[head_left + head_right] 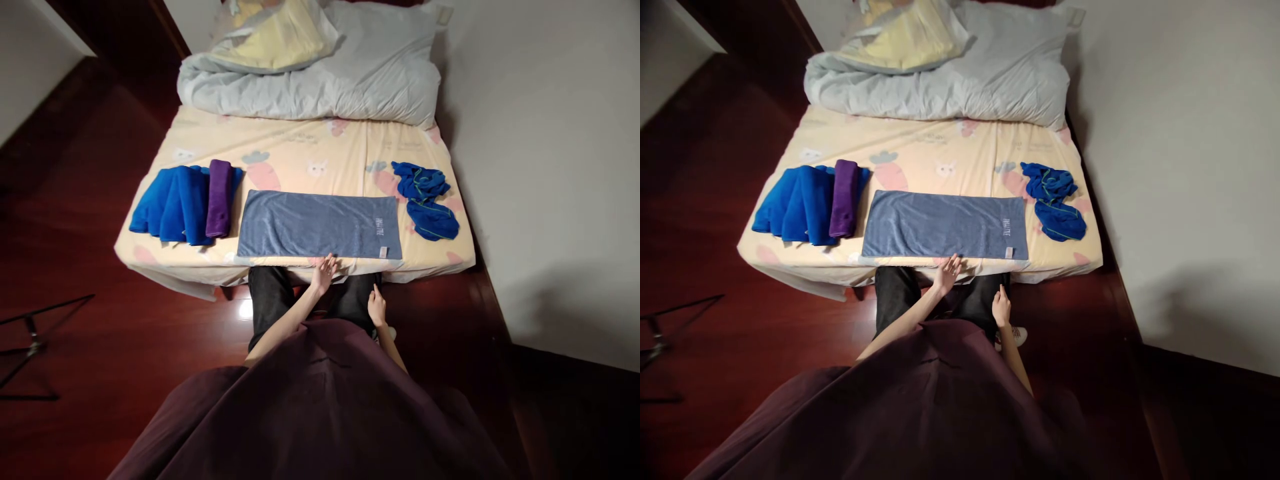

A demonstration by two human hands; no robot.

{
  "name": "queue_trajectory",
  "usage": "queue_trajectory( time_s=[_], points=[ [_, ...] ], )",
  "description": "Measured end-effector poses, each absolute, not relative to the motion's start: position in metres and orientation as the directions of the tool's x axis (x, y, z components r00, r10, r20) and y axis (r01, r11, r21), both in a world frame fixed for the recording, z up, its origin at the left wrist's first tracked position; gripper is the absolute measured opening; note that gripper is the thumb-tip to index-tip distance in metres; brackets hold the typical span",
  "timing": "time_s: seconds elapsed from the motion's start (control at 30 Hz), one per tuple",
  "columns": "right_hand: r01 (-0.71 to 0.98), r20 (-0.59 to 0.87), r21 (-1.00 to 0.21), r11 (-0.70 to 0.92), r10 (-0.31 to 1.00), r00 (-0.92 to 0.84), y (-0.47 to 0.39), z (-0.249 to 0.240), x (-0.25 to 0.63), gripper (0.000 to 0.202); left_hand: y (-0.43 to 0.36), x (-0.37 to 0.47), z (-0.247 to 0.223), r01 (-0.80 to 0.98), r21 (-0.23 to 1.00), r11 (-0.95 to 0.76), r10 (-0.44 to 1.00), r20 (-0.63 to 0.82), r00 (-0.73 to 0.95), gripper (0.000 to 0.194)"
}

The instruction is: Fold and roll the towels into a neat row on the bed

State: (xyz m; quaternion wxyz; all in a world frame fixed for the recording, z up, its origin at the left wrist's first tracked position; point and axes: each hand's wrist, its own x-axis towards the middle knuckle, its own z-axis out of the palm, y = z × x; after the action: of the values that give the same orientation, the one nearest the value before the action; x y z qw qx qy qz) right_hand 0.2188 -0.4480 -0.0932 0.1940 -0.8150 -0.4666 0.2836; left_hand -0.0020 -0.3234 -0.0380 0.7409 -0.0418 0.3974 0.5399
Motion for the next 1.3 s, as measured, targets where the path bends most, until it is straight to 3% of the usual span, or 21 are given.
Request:
queue_trajectory(
  time_s=[0.13, 0.27, 0.53, 0.63, 0.77, 0.83, 0.9, 1.0, 1.13, 1.3],
  points=[
    [0.634, -0.287, -0.598, -0.489, 0.870, 0.401, -0.450, -0.093, 0.220, 0.058, -0.311, 0.005, -0.035, -0.880, 0.290, 0.376, 0.743, -0.662, 0.099, 0.016],
    [0.612, -0.306, -0.607, -0.507, 0.860, 0.409, -0.450, -0.090, 0.220, 0.057, -0.303, 0.013, -0.034, -0.893, 0.294, 0.342, 0.747, -0.662, 0.067, 0.020],
    [0.590, -0.378, -0.572, -0.570, 0.821, 0.427, -0.455, -0.078, 0.217, 0.058, -0.306, 0.020, -0.035, -0.765, 0.546, 0.342, 0.782, -0.616, -0.091, 0.028],
    [0.638, -0.407, -0.522, -0.566, 0.823, 0.397, -0.452, -0.066, 0.217, 0.057, -0.311, 0.019, -0.039, -0.750, 0.554, 0.361, 0.775, -0.626, -0.089, 0.026],
    [0.766, -0.542, -0.349, -0.540, 0.783, 0.305, -0.430, -0.035, 0.225, 0.056, -0.319, 0.017, -0.046, -0.781, 0.508, 0.364, 0.759, -0.648, -0.067, 0.028],
    [0.829, -0.592, -0.301, -0.472, 0.774, 0.225, -0.408, -0.013, 0.228, 0.052, -0.321, 0.015, -0.048, -0.798, 0.480, 0.364, 0.762, -0.647, -0.042, 0.028],
    [0.868, -0.562, -0.356, -0.347, 0.821, 0.098, -0.377, 0.010, 0.225, 0.043, -0.321, 0.013, -0.048, -0.813, 0.456, 0.361, 0.766, -0.642, -0.020, 0.027],
    [0.857, -0.372, -0.501, -0.118, 0.924, -0.089, -0.315, 0.044, 0.206, 0.037, -0.316, 0.012, -0.046, -0.837, 0.420, 0.351, 0.768, -0.641, 0.001, 0.026],
    [0.834, -0.215, -0.547, 0.075, 0.950, -0.226, -0.215, 0.074, 0.158, 0.037, -0.305, 0.014, -0.048, -0.823, 0.435, 0.366, 0.751, -0.660, -0.015, 0.031],
    [0.884, -0.303, -0.450, 0.126, 0.910, -0.283, -0.096, 0.065, 0.099, 0.034, -0.298, 0.017, -0.058, -0.761, 0.488, 0.428, 0.706, -0.706, -0.056, 0.045]
  ],
)
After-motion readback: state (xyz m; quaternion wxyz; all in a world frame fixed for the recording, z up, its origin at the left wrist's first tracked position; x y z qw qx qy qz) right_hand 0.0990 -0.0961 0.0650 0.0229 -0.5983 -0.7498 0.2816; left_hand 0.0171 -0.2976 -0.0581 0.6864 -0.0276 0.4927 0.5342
